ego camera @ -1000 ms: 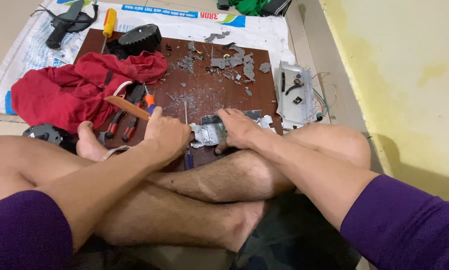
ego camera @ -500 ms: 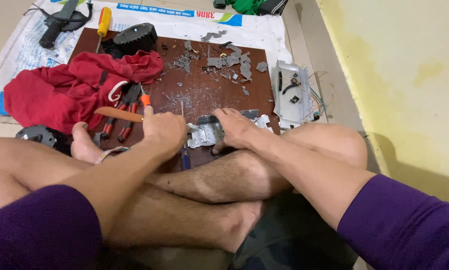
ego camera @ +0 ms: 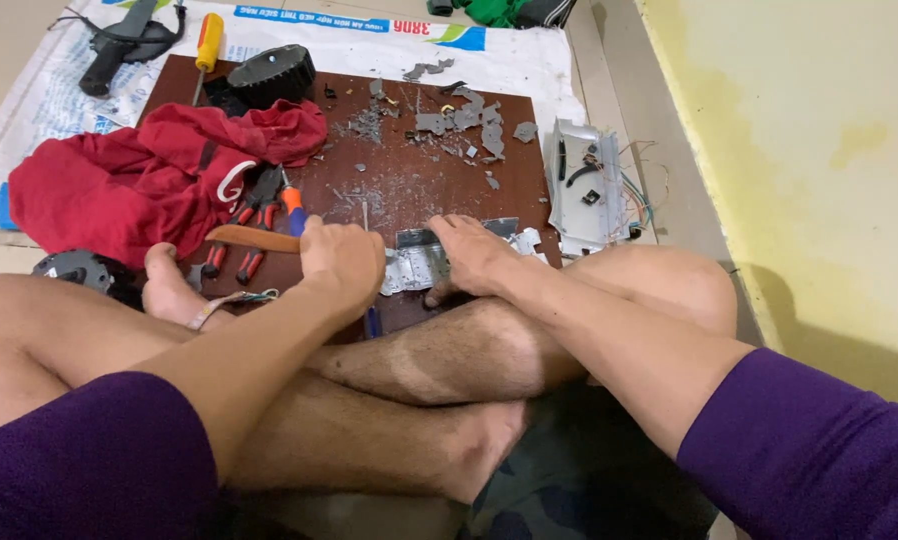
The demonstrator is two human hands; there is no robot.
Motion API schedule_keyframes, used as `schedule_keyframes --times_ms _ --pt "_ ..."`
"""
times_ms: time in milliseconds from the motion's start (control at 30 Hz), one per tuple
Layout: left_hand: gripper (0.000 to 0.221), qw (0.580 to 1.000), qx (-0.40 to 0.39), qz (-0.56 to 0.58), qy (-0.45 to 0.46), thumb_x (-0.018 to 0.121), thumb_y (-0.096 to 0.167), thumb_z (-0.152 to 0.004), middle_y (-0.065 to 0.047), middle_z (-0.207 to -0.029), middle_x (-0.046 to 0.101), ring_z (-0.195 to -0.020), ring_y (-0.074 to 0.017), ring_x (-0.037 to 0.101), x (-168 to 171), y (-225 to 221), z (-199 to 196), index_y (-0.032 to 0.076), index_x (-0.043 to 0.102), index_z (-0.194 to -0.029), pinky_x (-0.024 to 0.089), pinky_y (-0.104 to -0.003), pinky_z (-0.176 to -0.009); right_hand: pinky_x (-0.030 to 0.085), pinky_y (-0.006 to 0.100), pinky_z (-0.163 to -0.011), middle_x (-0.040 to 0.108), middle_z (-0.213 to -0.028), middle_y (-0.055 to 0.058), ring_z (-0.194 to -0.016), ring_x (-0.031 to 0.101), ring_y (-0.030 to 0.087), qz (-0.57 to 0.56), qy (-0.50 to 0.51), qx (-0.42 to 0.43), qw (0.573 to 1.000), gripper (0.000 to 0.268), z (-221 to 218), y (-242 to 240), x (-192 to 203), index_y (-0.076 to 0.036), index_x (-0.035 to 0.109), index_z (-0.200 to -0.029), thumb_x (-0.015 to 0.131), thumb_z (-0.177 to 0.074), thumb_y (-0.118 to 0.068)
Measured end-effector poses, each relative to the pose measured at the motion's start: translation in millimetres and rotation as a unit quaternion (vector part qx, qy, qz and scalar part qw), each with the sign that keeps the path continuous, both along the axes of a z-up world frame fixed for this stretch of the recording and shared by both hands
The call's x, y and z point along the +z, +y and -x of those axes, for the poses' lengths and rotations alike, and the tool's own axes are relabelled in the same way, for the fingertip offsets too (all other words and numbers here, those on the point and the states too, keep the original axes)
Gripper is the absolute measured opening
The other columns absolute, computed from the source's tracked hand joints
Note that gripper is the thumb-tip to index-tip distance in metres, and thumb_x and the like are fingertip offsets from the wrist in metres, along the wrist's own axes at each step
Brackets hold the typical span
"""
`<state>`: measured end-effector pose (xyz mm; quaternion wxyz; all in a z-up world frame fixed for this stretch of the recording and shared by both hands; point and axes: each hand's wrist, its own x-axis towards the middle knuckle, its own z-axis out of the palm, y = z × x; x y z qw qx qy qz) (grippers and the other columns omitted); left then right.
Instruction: A person sitting on the floor uses a knife and screwdriver to scrape residue and pry components from an electronic part.
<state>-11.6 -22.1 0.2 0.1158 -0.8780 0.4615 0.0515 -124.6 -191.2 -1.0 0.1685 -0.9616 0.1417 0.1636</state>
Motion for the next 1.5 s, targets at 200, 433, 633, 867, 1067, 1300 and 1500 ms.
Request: schedule_keyframes --times_ms 200,433,633,867,1067,1300,1500 --pt "0.033 0.999 -0.026 0.035 -0.024 0.052 0.008 -0.092 -0.004 -0.090 0.082 -0.089 -0.0337 0.078 -3.9 11.0 0.1 0.017 0.083 -0.095 0.034 -0.047 -0.080 0.036 0.058 -0.125 0.049 -0.153 0.022 -0.152 0.034 0.051 -0.001 -0.007 0.004 1.000 0.117 0.9 4.4 7.1 -0.010 0.039 -0.153 0.098 -0.063 -0.057" --pt "0.033 0.999 -0.012 0.030 -0.018 0.052 0.010 -0.092 -0.005 -0.091 0.082 -0.089 -0.0353 0.077 -9.0 2.6 -3.4 0.016 0.084 -0.094 0.035 -0.047 -0.079 0.038 0.057 -0.125 0.050 -0.152 0.021 -0.152 0.035 0.051 -0.006 -0.010 0.001 1.000 0.117 -1.2 -2.0 -2.5 -0.010 0.040 -0.152 0.098 -0.063 -0.058" --pt "0.029 0.999 -0.030 0.024 -0.017 0.055 0.015 -0.090 -0.008 -0.093 0.082 -0.089 -0.0383 0.077 -20.2 -1.0 -12.4 0.013 0.083 -0.098 0.037 -0.050 -0.077 0.036 0.058 -0.125 0.049 -0.154 0.019 -0.153 0.034 0.048 -0.013 -0.007 -0.012 1.000 0.118 -1.0 -2.9 -6.2 -0.013 0.040 -0.153 0.099 -0.062 -0.059" --pt "0.033 0.998 -0.050 0.030 0.016 0.049 0.018 -0.096 -0.006 -0.098 0.082 -0.096 -0.0356 0.078 2.8 27.0 1.0 0.016 0.082 -0.103 0.040 -0.047 -0.084 0.030 0.058 -0.129 0.047 -0.157 0.023 -0.154 0.031 0.050 0.002 -0.003 0.006 1.000 0.115 -4.1 -2.2 -8.5 -0.008 0.039 -0.155 0.097 -0.067 -0.055" --pt "0.035 0.999 0.007 0.053 0.007 0.045 0.021 -0.101 -0.005 -0.109 0.081 -0.109 -0.0316 0.075 7.1 63.1 -21.7 0.023 0.071 -0.125 0.034 -0.051 -0.098 0.035 0.063 -0.124 0.043 -0.161 0.017 -0.153 0.033 0.046 0.009 -0.025 -0.068 0.997 0.108 6.7 30.2 35.1 -0.014 0.045 -0.156 0.095 -0.068 -0.052" --pt "0.049 0.982 0.172 0.064 0.048 0.046 0.031 -0.107 -0.016 -0.154 0.053 -0.145 -0.0358 0.040 -13.6 60.0 -33.5 0.015 0.054 -0.152 0.030 -0.055 -0.109 0.061 0.040 -0.089 0.081 -0.078 0.013 -0.087 0.083 0.028 -0.093 0.052 -0.211 0.972 0.058 13.8 50.9 42.7 -0.003 0.080 -0.105 0.058 -0.094 -0.055" --pt "0.043 0.973 0.141 0.108 0.145 0.059 0.045 -0.096 -0.014 -0.114 0.077 -0.114 -0.0391 0.074 -37.5 50.7 12.8 0.015 0.064 -0.127 0.060 -0.054 -0.085 0.043 0.053 -0.118 0.065 -0.145 0.021 -0.140 0.057 0.038 0.045 0.233 -0.204 0.950 0.071 3.0 144.8 108.3 -0.003 0.061 -0.146 0.030 -0.101 -0.048"
